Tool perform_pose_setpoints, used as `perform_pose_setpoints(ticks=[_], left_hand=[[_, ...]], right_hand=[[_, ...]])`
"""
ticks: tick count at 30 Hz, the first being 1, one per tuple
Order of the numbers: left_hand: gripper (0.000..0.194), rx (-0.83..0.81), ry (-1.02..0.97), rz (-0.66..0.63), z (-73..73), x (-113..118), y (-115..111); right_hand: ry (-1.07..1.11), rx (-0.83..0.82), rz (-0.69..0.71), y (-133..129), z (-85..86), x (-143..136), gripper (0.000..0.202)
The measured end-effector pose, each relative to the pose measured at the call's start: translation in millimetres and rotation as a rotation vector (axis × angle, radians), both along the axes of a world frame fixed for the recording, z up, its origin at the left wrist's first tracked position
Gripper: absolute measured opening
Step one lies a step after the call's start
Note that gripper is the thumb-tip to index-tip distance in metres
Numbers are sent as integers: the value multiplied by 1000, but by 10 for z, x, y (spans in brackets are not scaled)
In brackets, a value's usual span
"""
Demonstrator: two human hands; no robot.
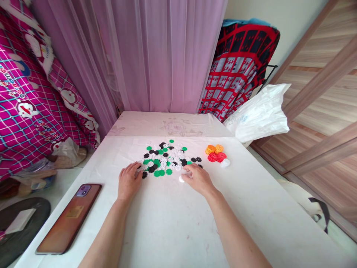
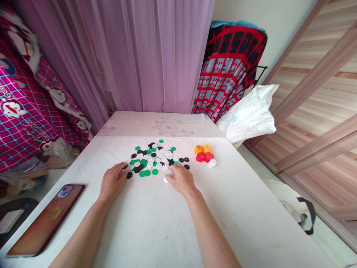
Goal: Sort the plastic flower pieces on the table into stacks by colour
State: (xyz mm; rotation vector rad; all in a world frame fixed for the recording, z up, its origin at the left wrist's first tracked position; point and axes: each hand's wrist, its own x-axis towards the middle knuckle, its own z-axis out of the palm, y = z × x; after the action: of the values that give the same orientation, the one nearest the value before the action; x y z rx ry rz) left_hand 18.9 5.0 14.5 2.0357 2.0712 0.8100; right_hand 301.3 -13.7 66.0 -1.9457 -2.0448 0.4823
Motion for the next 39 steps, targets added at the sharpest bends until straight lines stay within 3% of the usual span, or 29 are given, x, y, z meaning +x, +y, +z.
perform_pose_setpoints(ticks=[5,8,14,22,28,34,39], left_hand=[[34,-6,9,-4,3,-4,-1],[34,-3,15,-9,-1,-9,0],[34,20,13,-14,-18,-15,7],[35,-9,0,-8,1,-8,5],[34,0,5,-3,-10,3,4],[34,11,4,-9,-12,0,2],[34,3,4,-13,-5,-9,4]], right_hand=[[-63,-54,-31,269,32,-39,20],[-209,-105,34,420,71,-142,21],[-344,-138,88,520,119,-358,26],[-261,-165,60,513,91,-289,32],[36,-177,-28,328,168,7,31],[-26,-137,47,83,200,0,26],[-52,-136,50,63,190,-63,27]])
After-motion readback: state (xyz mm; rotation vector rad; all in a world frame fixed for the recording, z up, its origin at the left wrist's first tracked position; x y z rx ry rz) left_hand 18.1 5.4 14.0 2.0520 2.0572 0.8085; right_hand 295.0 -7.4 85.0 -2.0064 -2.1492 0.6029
